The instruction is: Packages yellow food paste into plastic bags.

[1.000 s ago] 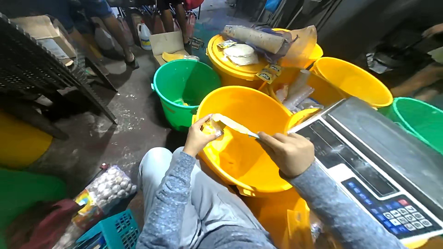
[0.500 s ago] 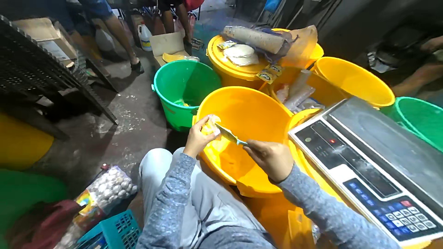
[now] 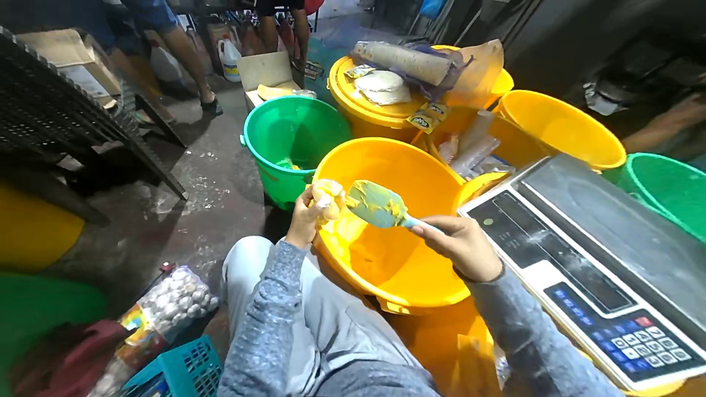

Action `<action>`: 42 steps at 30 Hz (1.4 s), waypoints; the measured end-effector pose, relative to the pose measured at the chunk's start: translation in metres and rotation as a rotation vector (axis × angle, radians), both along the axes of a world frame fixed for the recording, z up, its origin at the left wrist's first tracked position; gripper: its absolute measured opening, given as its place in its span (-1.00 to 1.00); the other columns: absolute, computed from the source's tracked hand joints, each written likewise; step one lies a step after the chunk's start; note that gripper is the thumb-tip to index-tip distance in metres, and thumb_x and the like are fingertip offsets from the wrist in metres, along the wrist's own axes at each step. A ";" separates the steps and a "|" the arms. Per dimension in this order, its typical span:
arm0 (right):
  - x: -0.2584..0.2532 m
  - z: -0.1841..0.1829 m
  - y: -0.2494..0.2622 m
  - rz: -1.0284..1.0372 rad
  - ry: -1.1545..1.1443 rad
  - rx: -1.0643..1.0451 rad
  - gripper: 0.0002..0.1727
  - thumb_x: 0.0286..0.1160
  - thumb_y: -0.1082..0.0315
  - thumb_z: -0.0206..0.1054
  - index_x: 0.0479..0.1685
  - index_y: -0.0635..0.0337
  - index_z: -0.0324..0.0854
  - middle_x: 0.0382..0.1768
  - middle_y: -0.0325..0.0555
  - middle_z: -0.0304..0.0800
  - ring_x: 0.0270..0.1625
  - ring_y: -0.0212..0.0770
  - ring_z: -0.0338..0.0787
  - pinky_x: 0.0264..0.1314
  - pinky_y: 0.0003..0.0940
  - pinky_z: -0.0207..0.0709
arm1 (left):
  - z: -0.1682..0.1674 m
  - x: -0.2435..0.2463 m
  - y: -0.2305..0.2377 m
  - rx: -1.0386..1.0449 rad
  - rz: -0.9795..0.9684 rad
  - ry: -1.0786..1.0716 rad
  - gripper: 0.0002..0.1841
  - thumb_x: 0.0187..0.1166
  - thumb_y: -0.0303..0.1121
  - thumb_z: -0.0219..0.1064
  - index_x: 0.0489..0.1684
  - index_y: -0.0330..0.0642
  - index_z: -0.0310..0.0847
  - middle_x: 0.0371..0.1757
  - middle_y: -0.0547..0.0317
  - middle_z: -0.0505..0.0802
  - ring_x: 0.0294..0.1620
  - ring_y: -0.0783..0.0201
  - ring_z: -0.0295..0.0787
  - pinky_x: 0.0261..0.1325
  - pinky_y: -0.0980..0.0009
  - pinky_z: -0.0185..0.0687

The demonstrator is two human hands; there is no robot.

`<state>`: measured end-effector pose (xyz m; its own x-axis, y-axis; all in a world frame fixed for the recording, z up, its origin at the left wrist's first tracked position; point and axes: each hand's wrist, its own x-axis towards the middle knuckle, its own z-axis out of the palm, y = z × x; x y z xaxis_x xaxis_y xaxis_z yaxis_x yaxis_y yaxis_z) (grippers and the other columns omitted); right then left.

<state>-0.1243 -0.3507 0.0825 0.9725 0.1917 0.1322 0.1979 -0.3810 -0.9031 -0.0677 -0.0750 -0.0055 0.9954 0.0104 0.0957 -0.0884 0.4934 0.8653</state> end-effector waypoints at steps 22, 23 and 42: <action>0.027 0.031 0.029 0.570 -1.026 -1.024 -0.76 0.68 0.43 0.13 -0.30 0.37 0.61 -0.81 -0.03 0.45 -0.80 -0.03 0.54 -0.69 -0.16 0.43 | 0.009 -0.004 0.006 0.134 -0.317 0.082 -0.69 0.30 -0.23 0.45 -0.04 -0.14 0.77 -0.34 0.32 0.90 -0.41 0.49 0.82 -0.25 0.49 0.81; 0.034 0.035 0.026 0.591 -0.988 -1.011 -0.76 0.68 0.40 0.15 -0.30 0.34 0.63 -0.80 -0.02 0.47 -0.78 -0.01 0.57 -0.69 -0.13 0.44 | 0.010 -0.004 0.007 0.135 -0.325 0.097 -0.71 0.34 -0.28 0.40 -0.02 -0.15 0.76 -0.33 0.31 0.90 -0.40 0.48 0.82 -0.24 0.48 0.81; 0.029 0.014 0.034 0.301 -0.729 -0.813 -0.70 0.62 0.24 0.22 -0.38 0.21 0.76 -0.75 -0.11 0.60 -0.69 -0.07 0.65 -0.69 -0.17 0.41 | 0.021 -0.004 0.005 0.421 -0.175 0.028 -0.25 0.11 -0.49 0.52 0.52 -0.21 0.52 0.17 0.12 0.84 -0.01 0.44 0.82 0.06 0.46 0.77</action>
